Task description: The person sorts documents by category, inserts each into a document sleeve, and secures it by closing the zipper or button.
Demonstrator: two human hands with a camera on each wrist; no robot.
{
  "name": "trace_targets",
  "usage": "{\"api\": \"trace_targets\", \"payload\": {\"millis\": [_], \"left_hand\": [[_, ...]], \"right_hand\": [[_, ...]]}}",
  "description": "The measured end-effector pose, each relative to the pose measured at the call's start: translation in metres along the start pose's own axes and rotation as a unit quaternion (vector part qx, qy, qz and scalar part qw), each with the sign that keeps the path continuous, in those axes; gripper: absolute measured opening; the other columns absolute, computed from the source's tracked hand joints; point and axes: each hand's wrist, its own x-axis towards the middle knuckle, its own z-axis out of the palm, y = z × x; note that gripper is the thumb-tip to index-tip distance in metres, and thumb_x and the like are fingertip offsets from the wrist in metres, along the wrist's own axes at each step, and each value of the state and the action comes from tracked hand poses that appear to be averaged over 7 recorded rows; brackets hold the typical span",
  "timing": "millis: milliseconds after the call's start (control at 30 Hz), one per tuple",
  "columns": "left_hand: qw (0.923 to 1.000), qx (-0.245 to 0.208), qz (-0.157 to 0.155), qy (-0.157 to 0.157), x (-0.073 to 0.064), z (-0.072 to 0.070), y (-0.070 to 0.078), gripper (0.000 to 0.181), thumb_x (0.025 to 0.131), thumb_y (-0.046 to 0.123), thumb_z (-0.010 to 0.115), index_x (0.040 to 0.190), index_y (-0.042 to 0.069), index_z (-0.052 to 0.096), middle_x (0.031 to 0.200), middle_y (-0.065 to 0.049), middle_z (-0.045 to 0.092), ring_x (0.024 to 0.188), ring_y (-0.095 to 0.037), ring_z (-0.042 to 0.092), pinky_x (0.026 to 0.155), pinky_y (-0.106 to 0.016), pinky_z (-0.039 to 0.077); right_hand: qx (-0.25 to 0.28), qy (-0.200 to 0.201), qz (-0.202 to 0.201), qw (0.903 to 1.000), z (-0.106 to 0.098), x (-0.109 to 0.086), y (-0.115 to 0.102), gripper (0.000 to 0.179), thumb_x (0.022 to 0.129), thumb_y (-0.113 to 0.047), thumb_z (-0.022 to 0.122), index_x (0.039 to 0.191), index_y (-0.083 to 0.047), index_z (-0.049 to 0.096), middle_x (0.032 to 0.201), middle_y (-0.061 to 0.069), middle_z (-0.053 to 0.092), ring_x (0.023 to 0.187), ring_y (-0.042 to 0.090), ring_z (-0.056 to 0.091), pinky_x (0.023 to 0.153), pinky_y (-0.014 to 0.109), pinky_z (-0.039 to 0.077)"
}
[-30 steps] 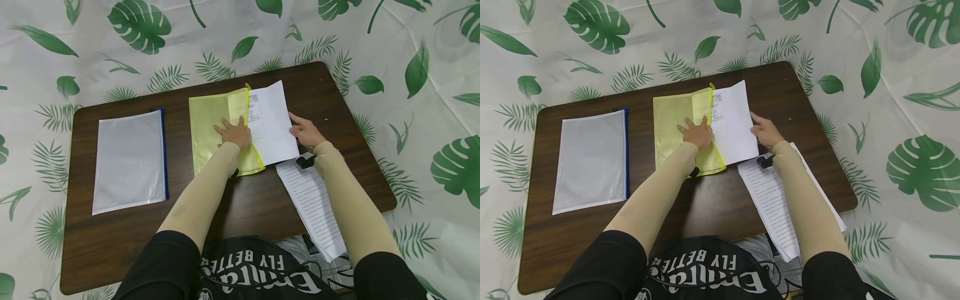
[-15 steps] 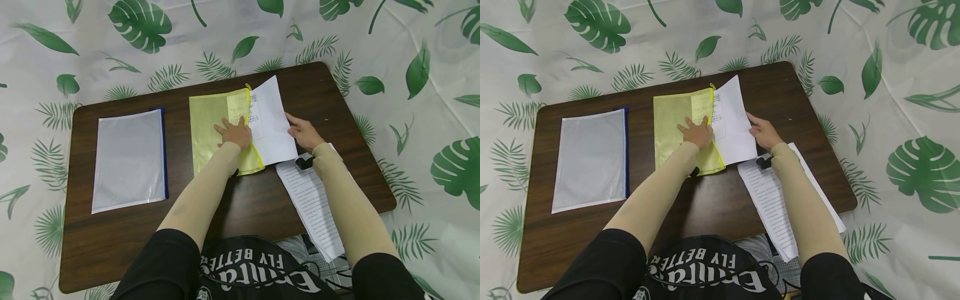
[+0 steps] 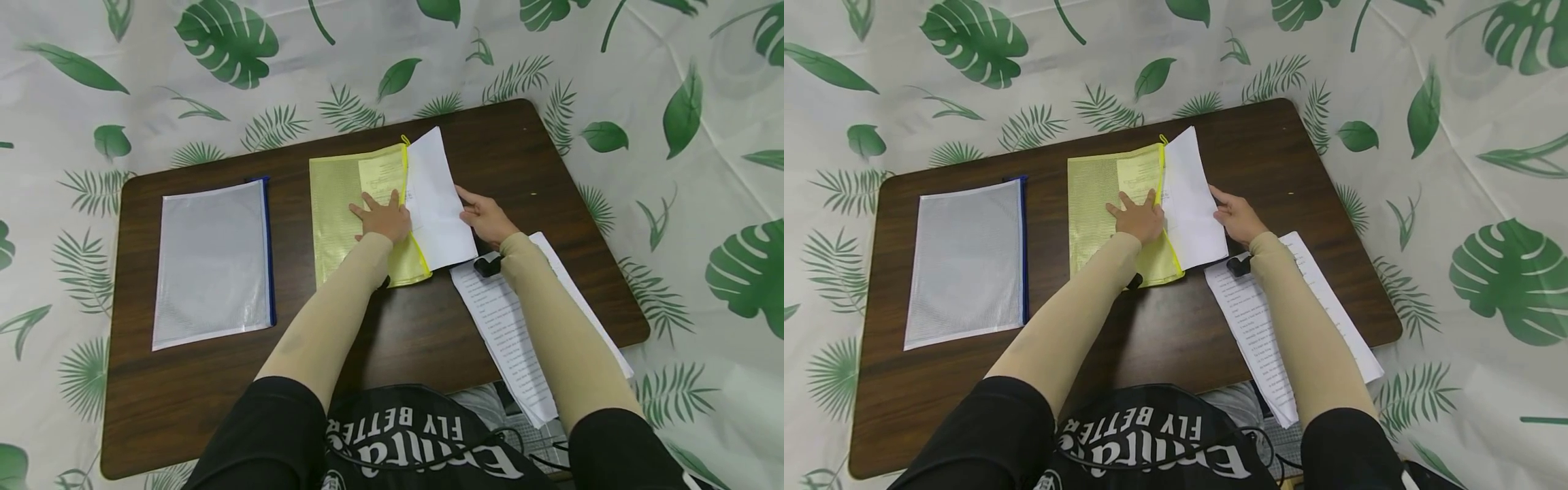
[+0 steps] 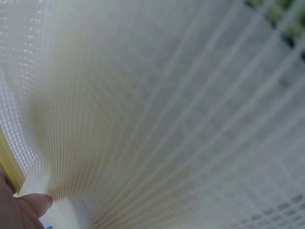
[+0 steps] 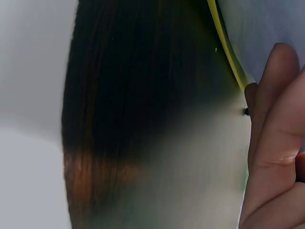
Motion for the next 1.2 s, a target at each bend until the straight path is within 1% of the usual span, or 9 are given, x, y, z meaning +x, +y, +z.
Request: {"api": "trace_targets", "payload": {"millis": [200, 400, 433, 500, 567, 667, 767, 967, 1200], "left_hand": [[0.9999, 0.015, -0.002, -0.006, 0.003, 0.001, 0.0, 0.059, 0.108, 0.049, 0.013, 0.164, 0.036, 0.005, 0.164, -0.033, -0.006, 0.142, -0.068, -0.003, 0.098, -0.068, 0.045], [0.9997, 0.024, 0.002, -0.003, 0.003, 0.002, 0.0, 0.059, 0.108, 0.049, 0.013, 0.164, 0.035, 0.005, 0.164, -0.034, -0.003, 0.143, -0.067, -0.002, 0.113, -0.071, 0.022], [0.9997, 0.023, 0.003, -0.001, 0.002, 0.002, 0.0, 0.059, 0.108, 0.049, 0.013, 0.164, 0.035, 0.006, 0.164, -0.034, -0.002, 0.143, -0.067, -0.002, 0.113, -0.071, 0.023], [0.9999, 0.013, 0.0, 0.0, 0.001, 0.002, 0.0, 0.059, 0.108, 0.049, 0.014, 0.164, 0.035, 0.006, 0.164, -0.033, -0.004, 0.143, -0.067, -0.003, 0.107, -0.069, 0.035], [1.0, 0.0, -0.003, 0.001, -0.001, 0.002, -0.001, 0.058, 0.108, 0.049, 0.014, 0.164, 0.036, 0.006, 0.165, -0.032, -0.006, 0.143, -0.067, -0.005, 0.095, -0.067, 0.048], [0.9998, -0.016, -0.008, 0.002, -0.005, 0.001, 0.0, 0.058, 0.108, 0.049, 0.015, 0.164, 0.037, 0.007, 0.165, -0.031, -0.008, 0.143, -0.065, -0.007, 0.082, -0.064, 0.055], [0.9998, -0.019, -0.009, 0.004, -0.007, 0.0, 0.0, 0.058, 0.108, 0.048, 0.015, 0.164, 0.037, 0.008, 0.165, -0.03, -0.007, 0.144, -0.065, -0.006, 0.081, -0.064, 0.055], [1.0, 0.001, -0.002, 0.006, -0.009, -0.001, 0.001, 0.058, 0.108, 0.048, 0.014, 0.164, 0.036, 0.008, 0.165, -0.031, -0.004, 0.143, -0.066, -0.002, 0.095, -0.068, 0.047], [1.0, 0.007, -0.001, 0.004, -0.008, -0.001, 0.001, 0.058, 0.108, 0.047, 0.014, 0.164, 0.035, 0.008, 0.165, -0.032, -0.004, 0.143, -0.067, -0.003, 0.092, -0.068, 0.049]], "right_hand": [[0.017, 0.001, 0.005, 0.9998, 0.004, 0.001, 0.001, 0.065, 0.106, 0.002, 0.046, 0.162, -0.025, 0.027, 0.151, 0.026, 0.046, 0.132, 0.034, 0.053, 0.108, 0.044, 0.044], [0.013, 0.005, -0.006, 0.9999, 0.004, 0.001, 0.002, 0.068, 0.106, 0.002, 0.045, 0.163, -0.03, 0.024, 0.142, 0.029, 0.054, 0.119, 0.031, 0.061, 0.104, 0.043, 0.048], [0.012, 0.005, -0.007, 0.9999, 0.004, 0.001, 0.003, 0.069, 0.106, 0.002, 0.046, 0.163, -0.031, 0.024, 0.142, 0.029, 0.054, 0.118, 0.03, 0.062, 0.104, 0.044, 0.048], [0.01, 0.005, -0.009, 0.9999, 0.004, 0.001, 0.003, 0.069, 0.106, 0.002, 0.046, 0.162, -0.031, 0.024, 0.142, 0.029, 0.054, 0.12, 0.031, 0.061, 0.104, 0.044, 0.048], [0.011, 0.005, -0.008, 0.9999, 0.005, 0.001, 0.004, 0.069, 0.106, 0.001, 0.046, 0.162, -0.031, 0.024, 0.144, 0.03, 0.052, 0.124, 0.033, 0.059, 0.106, 0.045, 0.047], [0.008, 0.004, -0.007, 0.9999, 0.006, 0.001, 0.004, 0.069, 0.106, 0.001, 0.046, 0.162, -0.032, 0.024, 0.147, 0.03, 0.049, 0.129, 0.036, 0.056, 0.108, 0.046, 0.045], [0.007, 0.002, -0.006, 1.0, 0.007, 0.002, 0.005, 0.069, 0.106, 0.0, 0.046, 0.162, -0.032, 0.024, 0.149, 0.03, 0.047, 0.128, 0.037, 0.056, 0.108, 0.046, 0.044], [0.023, -0.006, -0.003, 0.9997, 0.012, 0.003, 0.005, 0.069, 0.106, 0.002, 0.046, 0.162, -0.03, 0.024, 0.146, 0.031, 0.049, 0.128, 0.036, 0.056, 0.107, 0.046, 0.045], [0.027, -0.002, 0.007, 0.9996, 0.014, 0.003, 0.002, 0.068, 0.106, 0.001, 0.047, 0.162, -0.032, 0.025, 0.145, 0.029, 0.051, 0.12, 0.03, 0.058, 0.107, 0.045, 0.045]]}}
